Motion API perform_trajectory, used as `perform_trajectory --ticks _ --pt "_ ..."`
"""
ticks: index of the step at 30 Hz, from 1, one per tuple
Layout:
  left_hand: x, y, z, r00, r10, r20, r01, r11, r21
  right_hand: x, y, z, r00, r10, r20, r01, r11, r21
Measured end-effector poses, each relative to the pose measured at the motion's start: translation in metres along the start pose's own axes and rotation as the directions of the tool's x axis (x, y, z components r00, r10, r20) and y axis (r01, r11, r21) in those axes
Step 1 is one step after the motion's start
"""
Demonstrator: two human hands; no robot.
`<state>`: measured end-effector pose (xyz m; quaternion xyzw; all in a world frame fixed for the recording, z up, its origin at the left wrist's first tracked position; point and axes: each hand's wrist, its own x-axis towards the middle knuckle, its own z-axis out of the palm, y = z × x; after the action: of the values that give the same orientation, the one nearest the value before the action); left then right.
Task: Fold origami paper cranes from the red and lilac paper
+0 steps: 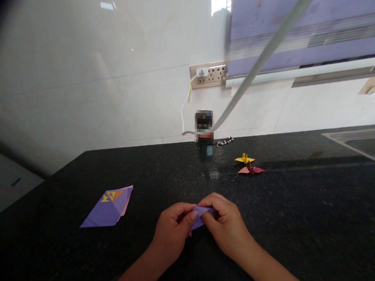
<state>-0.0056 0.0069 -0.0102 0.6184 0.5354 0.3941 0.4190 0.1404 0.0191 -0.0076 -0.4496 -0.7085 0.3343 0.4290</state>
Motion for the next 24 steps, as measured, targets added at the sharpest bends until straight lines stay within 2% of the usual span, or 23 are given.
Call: perform_trajectory --ticks 6,9,11,13,16,24 --pt "0.0008 0.0045 0.0003 0.999 -0.045 0.017 0.046 0.996 -0.077 -0.0010 -0.0012 0.0010 1.000 0.019 0.018 -0.019 1.000 0.025" --pt "0.0020 0.0085 0.0003 0.993 -0.118 0.031 0.121 0.981 -0.154 -0.0013 0.0022 0.0035 0.988 0.153 -0.018 -0.149 0.980 0.133" --pt "0.0029 0.0097 0.0006 0.984 -0.173 0.048 0.179 0.958 -0.222 -0.0003 0.0044 0.0050 0.960 0.276 -0.045 -0.254 0.927 0.277" --pt "0.0034 0.0094 0.0012 0.974 -0.212 0.078 0.226 0.930 -0.290 0.0015 0.0054 0.0055 0.945 0.326 -0.035 -0.289 0.879 0.379" --pt "0.0039 0.0079 0.0022 0.962 -0.247 0.119 0.273 0.906 -0.324 0.0035 0.0046 0.0045 0.949 0.316 -0.004 -0.287 0.868 0.406" --pt "0.0058 0.0072 0.0031 0.946 -0.311 0.090 0.318 0.843 -0.434 0.0022 0.0042 0.0057 0.951 0.309 0.013 -0.291 0.879 0.378"
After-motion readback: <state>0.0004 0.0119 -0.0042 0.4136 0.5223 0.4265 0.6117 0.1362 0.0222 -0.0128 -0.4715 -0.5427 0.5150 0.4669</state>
